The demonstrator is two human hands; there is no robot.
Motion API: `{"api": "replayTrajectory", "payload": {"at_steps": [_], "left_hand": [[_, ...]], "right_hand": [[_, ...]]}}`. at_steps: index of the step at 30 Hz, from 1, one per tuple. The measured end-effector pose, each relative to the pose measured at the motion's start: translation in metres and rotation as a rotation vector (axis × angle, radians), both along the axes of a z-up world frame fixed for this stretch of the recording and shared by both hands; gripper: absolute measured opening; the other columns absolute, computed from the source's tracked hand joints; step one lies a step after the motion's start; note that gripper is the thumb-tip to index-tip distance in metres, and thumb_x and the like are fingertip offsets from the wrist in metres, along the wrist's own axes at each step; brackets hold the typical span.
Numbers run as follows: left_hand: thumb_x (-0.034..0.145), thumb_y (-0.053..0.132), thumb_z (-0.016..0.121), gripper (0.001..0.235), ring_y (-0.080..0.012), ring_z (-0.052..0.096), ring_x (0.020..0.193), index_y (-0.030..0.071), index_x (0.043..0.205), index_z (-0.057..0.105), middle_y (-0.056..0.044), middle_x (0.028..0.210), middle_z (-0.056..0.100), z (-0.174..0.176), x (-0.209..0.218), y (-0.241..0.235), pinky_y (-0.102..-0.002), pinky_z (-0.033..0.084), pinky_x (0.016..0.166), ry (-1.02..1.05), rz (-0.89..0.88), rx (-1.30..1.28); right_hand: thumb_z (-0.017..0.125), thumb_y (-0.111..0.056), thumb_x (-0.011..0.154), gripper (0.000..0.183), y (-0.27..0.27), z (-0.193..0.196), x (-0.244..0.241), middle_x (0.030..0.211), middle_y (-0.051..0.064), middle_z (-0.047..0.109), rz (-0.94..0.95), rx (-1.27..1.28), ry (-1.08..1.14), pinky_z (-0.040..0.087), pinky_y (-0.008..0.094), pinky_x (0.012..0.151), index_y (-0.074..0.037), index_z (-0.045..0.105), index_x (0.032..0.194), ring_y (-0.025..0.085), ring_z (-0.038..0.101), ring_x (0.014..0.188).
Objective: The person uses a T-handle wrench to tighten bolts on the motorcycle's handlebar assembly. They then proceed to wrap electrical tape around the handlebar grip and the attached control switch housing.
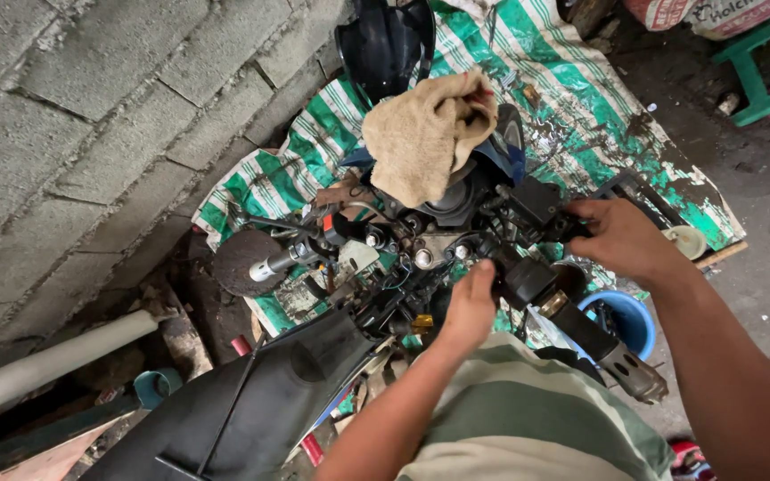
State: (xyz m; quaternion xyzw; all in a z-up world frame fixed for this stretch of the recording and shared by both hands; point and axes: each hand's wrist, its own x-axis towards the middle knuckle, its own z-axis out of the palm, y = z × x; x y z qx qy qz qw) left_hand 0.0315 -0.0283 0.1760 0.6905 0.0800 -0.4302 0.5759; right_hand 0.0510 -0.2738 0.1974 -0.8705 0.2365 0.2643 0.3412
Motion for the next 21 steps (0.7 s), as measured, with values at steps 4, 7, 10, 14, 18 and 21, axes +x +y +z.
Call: {"api": "replayTrajectory", "payload": {"at_steps": [4,7,10,14,18,21], "left_hand": [[0.101,0.076,0.028,0.102,-0.0368,0.039,0.165,0.001,0.169,0.043,-0.023,0.176,0.043,-0.123,-0.015,0.002,-0.048,0.028,0.134,-0.025,0.044,-0.067],[0.108,0.076,0.036,0.070,-0.0115,0.047,0.070,0.016,0.118,0.071,0.003,0.084,0.057,-0.198,-0.030,-0.001,-0.034,0.035,0.060,-0.157,0.157,-0.353],[0.106,0.076,0.047,0.073,-0.0108,0.045,0.061,0.010,0.134,0.061,0.001,0.078,0.050,-0.199,-0.035,0.002,-0.030,0.034,0.053,-0.066,0.263,-0.615],[0.105,0.079,0.042,0.080,-0.0085,0.041,0.066,0.010,0.139,0.063,0.004,0.080,0.048,-0.182,-0.039,0.011,-0.027,0.030,0.057,-0.158,0.257,-0.595],[0.111,0.077,0.030,0.084,-0.0077,0.035,0.060,0.007,0.132,0.071,0.007,0.069,0.044,-0.138,-0.047,0.016,-0.028,0.023,0.055,-0.443,0.290,-0.505],[0.115,0.066,0.029,0.076,-0.0175,0.046,0.049,0.007,0.131,0.074,-0.005,0.073,0.049,-0.155,-0.066,0.013,-0.030,0.039,0.035,-0.480,0.481,-0.463]], "right_hand": [[0.075,-0.014,0.084,0.079,-0.002,0.003,0.004,0.164,0.014,0.063,0.004,0.013,0.019,0.051,0.054,0.117,-0.014,0.062,0.161,0.044,0.064,0.144],[0.079,-0.015,0.086,0.075,-0.016,-0.015,-0.003,0.165,0.012,0.063,0.004,0.016,0.019,0.051,0.056,0.115,-0.013,0.065,0.159,0.043,0.063,0.146],[0.079,-0.017,0.078,0.075,-0.034,-0.042,-0.012,0.115,0.013,0.087,0.070,-0.009,-0.063,0.056,0.040,0.090,-0.009,0.073,0.153,0.025,0.078,0.093],[0.078,-0.017,0.078,0.076,-0.043,-0.055,-0.020,0.115,0.012,0.070,0.052,0.025,-0.093,0.049,0.043,0.084,-0.007,0.071,0.153,0.029,0.064,0.092],[0.077,-0.029,0.077,0.063,-0.067,-0.083,-0.022,0.132,0.013,0.081,0.177,-0.013,-0.197,0.053,0.046,0.096,-0.002,0.079,0.134,0.031,0.076,0.114],[0.089,-0.014,0.075,0.045,-0.077,-0.089,-0.032,0.089,0.020,0.080,0.041,0.242,-0.306,0.058,0.048,0.079,-0.002,0.086,0.118,0.029,0.075,0.082]]}}
